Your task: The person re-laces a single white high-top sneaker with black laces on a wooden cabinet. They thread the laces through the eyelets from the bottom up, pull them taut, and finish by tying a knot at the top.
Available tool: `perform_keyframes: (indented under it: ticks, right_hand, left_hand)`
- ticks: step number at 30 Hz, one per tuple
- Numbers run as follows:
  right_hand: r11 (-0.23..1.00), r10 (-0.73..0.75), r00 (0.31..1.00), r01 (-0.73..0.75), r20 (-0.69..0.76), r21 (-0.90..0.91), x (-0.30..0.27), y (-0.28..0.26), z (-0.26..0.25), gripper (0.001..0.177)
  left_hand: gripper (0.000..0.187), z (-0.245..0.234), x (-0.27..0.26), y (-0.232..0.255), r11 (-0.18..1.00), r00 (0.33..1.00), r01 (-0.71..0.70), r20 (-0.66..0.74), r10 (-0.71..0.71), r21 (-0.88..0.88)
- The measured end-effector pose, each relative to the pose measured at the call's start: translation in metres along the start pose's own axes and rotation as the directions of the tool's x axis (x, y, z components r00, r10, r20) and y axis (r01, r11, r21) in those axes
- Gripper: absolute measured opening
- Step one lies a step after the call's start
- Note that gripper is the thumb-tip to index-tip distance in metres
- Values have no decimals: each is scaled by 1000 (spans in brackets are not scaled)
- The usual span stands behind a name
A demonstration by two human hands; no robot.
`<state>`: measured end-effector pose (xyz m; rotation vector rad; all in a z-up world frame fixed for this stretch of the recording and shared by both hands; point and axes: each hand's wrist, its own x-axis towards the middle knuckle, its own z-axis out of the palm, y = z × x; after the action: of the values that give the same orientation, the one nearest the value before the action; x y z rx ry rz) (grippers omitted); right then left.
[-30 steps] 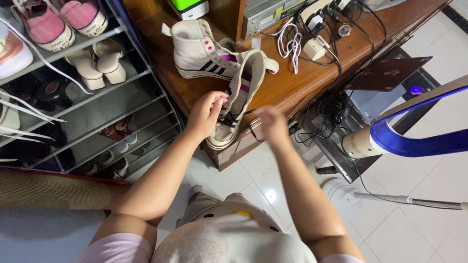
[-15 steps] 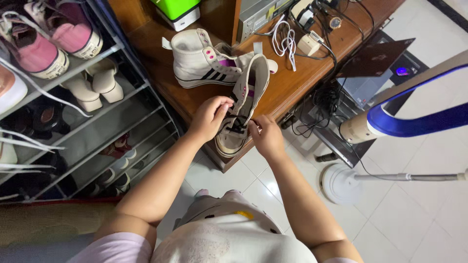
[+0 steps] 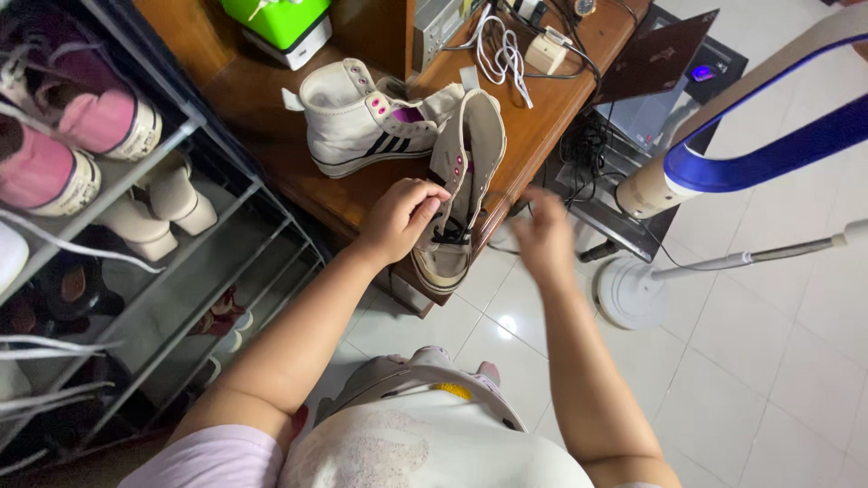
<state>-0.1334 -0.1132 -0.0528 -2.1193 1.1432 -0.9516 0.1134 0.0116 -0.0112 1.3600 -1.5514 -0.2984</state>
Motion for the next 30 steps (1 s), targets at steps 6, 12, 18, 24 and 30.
perform_keyframes:
  ticks: [6,12,18,24,30]
  right_hand:
    - [990,-3,997,-8,78,140,-17,-14,30,12]
    - [927,282,959,-276,12,254,-11,13,-4,14]
    - [961,159,985,-171,73,217,-1,7,-12,13]
    - [943,118,980,-162,162,289,18,14,-19,12]
    - [953,34,971,-103,238,285,32,31,-24,12]
  left_hand:
    - [12,-6,2,1,980,978,-194,93,189,49]
    - [13,2,3,7,895,942,-335,92,322,293]
    - [18,17,19,20,794,939,-344,175,296,501]
    - [21,47,64,30,411,952,-302,298,75,860]
    - [23,67,109,16,204,840,-152,235,-489,967]
